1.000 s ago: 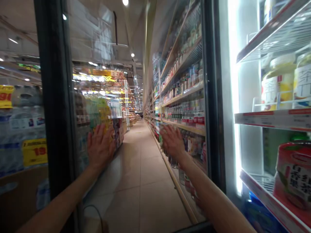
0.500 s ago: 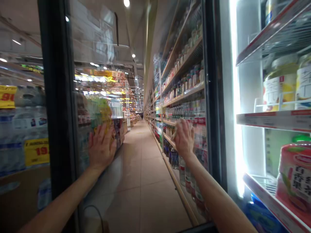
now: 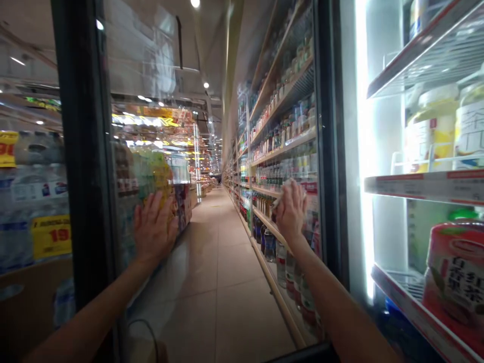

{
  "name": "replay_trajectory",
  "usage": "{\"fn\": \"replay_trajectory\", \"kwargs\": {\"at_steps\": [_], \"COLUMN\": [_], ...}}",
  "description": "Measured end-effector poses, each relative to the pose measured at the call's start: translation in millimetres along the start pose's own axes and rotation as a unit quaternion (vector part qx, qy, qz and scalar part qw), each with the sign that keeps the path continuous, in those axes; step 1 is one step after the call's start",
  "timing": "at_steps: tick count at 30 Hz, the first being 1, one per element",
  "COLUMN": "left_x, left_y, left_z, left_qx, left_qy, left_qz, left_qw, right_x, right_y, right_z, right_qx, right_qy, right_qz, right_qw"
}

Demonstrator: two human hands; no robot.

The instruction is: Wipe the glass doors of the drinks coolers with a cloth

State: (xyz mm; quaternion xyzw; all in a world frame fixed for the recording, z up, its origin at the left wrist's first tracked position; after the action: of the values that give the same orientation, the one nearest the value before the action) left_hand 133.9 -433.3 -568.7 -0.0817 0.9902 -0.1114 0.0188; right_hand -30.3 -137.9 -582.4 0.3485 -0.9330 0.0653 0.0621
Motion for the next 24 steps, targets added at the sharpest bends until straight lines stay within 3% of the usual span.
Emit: {"fn": "replay_trajectory", "kwargs": {"at_steps": [1,3,5,7,9,11,13,15,17,20,22,24], "left_x": [-0.1,-0.2,0.2,0.4,0.2,-0.2,-0.5,-0.8,-0.8,0.2,0.8,0.2], "left_y": [0,0,0,0,0,0,1,2,4,2,-1,-3], "left_z": [0,0,0,0,0,0,0,0,0,0,0,-1], "left_qx": [-0.002,-0.002,0.001,0.005,0.009,0.009,0.006,0.003,0.001,-0.005,-0.006,-0.003], "left_qy": [-0.001,-0.001,0.002,0.006,0.011,0.013,0.008,0.006,0.006,0.003,0.002,0.001], "left_qz": [0.001,-0.001,-0.006,-0.011,-0.013,-0.013,-0.011,-0.009,-0.008,-0.004,-0.004,-0.006], "left_qw": [1.0,1.0,1.0,1.0,1.0,1.0,1.0,1.0,1.0,1.0,1.0,1.0], "right_x": [-1,2,7,10,11,8,2,-2,1,12,17,18], "right_y": [8,-1,-34,-67,-76,-54,-11,21,21,-35,-85,-119], "right_z": [-4,-4,5,21,31,23,4,-12,-18,-5,15,30], "right_qx": [0.048,0.038,-0.065,-0.191,-0.251,-0.2,-0.043,0.095,0.123,-0.018,-0.162,-0.234], "right_qy": [0.028,0.036,-0.007,-0.071,-0.113,-0.107,-0.046,0.023,0.036,-0.051,-0.129,-0.175], "right_qz": [0.005,-0.01,-0.039,-0.061,-0.058,-0.033,-0.007,0.002,-0.009,-0.047,-0.091,-0.134], "right_qw": [0.998,0.999,0.997,0.977,0.96,0.973,0.998,0.995,0.992,0.997,0.974,0.947]}}
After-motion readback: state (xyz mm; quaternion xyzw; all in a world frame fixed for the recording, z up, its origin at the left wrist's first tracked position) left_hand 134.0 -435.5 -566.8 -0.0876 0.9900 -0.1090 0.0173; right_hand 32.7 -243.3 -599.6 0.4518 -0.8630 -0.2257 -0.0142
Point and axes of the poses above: each hand's wrist, its own z-axis away from the middle knuckle, its own x-axis out of the palm, y = z × x, the point moved 4 cm from there along -z, towards the middle knuckle, and after that the axes turned 2 degrees about -y, right-handed, at the moved point
